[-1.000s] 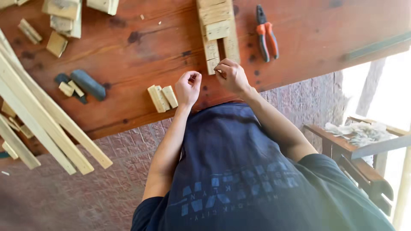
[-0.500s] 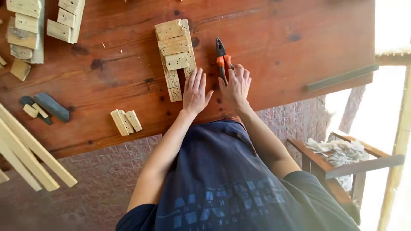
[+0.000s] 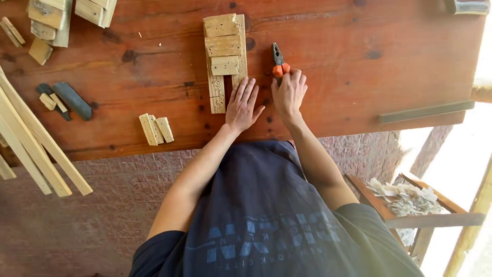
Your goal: The person uses pliers to remove nails from small wooden blocks arranged on a workbench. They repeatedly pick up blocks, extract nails, and place the blocks aside while continuing the process across multiple pieces.
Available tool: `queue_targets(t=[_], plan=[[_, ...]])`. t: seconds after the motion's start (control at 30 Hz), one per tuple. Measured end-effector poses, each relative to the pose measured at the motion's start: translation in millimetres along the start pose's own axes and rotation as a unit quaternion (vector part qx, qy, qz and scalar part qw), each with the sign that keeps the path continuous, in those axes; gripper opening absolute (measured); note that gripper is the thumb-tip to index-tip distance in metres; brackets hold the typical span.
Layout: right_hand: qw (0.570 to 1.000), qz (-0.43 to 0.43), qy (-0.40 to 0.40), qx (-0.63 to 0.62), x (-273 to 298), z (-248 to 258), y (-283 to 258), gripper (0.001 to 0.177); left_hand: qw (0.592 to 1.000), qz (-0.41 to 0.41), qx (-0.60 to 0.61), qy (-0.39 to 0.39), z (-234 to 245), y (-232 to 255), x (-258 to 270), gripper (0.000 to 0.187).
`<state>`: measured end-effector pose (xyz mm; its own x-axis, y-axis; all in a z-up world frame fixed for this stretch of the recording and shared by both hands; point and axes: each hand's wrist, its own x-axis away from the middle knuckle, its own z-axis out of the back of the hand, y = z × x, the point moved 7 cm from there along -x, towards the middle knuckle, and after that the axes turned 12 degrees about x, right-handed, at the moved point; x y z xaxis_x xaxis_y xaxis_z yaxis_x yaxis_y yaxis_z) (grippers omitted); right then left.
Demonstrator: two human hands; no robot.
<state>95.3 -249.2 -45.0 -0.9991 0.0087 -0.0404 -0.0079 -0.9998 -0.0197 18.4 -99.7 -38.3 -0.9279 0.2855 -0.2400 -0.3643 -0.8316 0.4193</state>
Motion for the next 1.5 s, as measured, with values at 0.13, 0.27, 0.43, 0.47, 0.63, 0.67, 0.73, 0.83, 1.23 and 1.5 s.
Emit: queue_targets(t=[0.13,0.27,0.43,0.47,0.63,0.67,0.73,0.83,1.23,1.5], plan=[[0.986,-0.03,-0.014,-0.166,8,-5,16,0.035,0.998,0.009,0.052,0.026,16,-2,-2,0.061],[0.841,-0.127,-0.151,-0.504,18,-5,13,0.02,0.986,0.045,0.118,0.11,42,-32,-2,0.051],[0.875,-0.029,-0.175,-0.45,26,35,-26,0.011,0.973,0.12,0.096,0.172,69,-90,-10,0.042],[0.903,0.017,-0.168,-0.396,23,44,-37,0.018,0.969,0.146,0.094,0.175,76,-99,-15,0.044],[0.968,0.158,-0.031,-0.192,15,51,-75,0.031,0.959,0.218,0.091,0.158,63,-138,-37,0.043],[0.973,0.165,-0.051,-0.156,13,46,-80,0.027,0.956,0.234,0.087,0.156,57,-144,-42,0.044],[0.977,0.165,-0.071,-0.118,10,39,-88,0.028,0.954,0.245,0.086,0.152,48,-152,-51,0.046],[0.981,0.173,-0.041,-0.076,8,41,-96,0.033,0.953,0.253,0.067,0.152,42,-156,-58,0.045],[0.985,0.15,-0.081,-0.02,7,42,-102,0.034,0.958,0.256,0.006,0.13,41,-149,-61,0.042],[0.979,0.191,0.012,-0.068,15,64,-104,0.043,0.94,0.307,0.029,0.144,54,-144,-68,0.037]])
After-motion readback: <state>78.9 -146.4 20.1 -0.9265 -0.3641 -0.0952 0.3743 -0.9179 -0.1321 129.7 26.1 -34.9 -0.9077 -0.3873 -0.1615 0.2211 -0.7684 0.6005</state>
